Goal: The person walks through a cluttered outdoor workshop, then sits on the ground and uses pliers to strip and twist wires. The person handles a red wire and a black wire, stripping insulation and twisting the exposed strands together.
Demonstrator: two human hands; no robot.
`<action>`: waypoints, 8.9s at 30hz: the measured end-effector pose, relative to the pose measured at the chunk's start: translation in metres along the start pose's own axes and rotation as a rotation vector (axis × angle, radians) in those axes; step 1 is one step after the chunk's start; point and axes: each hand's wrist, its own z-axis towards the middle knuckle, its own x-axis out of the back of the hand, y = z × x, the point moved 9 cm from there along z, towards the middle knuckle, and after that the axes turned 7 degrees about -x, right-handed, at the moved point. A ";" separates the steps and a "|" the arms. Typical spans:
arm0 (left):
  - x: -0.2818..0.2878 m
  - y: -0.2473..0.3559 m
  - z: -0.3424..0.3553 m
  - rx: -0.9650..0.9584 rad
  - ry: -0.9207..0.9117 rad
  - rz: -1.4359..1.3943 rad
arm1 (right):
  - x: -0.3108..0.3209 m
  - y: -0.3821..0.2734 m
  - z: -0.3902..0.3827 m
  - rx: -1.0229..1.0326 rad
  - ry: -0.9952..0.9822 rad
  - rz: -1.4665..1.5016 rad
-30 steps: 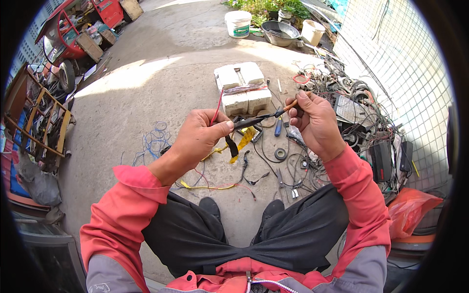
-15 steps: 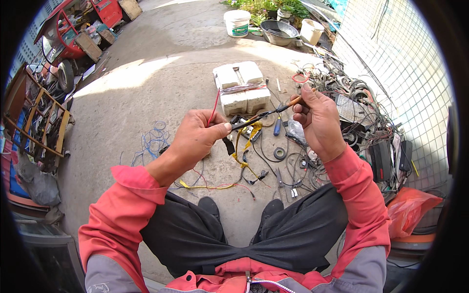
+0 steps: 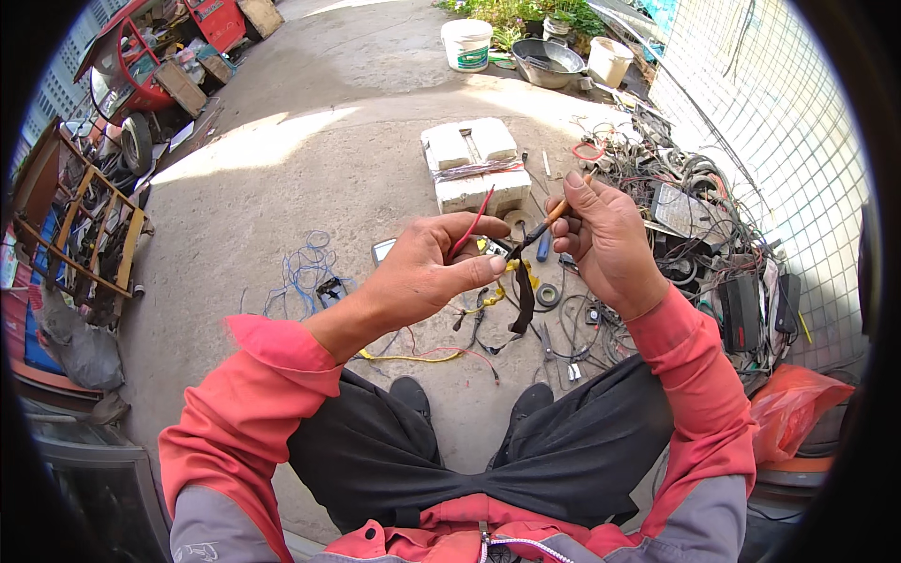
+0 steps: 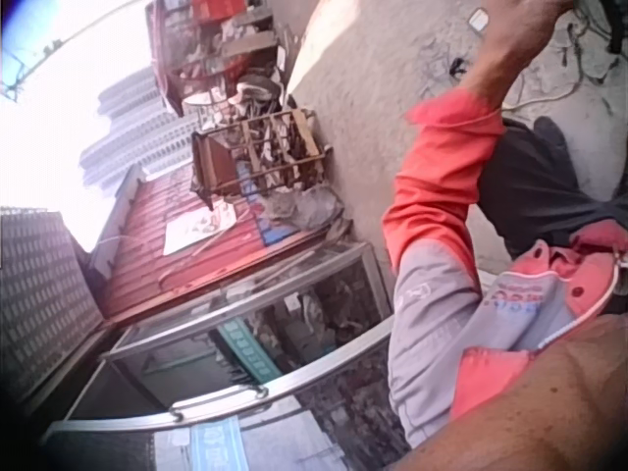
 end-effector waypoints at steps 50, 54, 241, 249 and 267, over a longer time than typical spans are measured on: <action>-0.002 0.025 -0.006 -0.282 -0.010 0.385 | -0.012 0.012 -0.009 -0.006 0.134 -0.135; -0.001 0.020 -0.006 -0.296 0.005 0.349 | -0.010 0.012 -0.007 -0.006 0.153 -0.132; 0.017 -0.006 -0.014 -0.018 0.081 -0.033 | -0.030 0.028 -0.011 -0.163 -0.229 -0.065; 0.010 -0.005 -0.012 -0.029 0.070 -0.155 | -0.031 0.035 -0.010 -0.247 -0.262 -0.005; 0.005 -0.011 -0.009 0.036 0.006 -0.127 | -0.035 0.045 -0.011 -0.336 -0.321 -0.004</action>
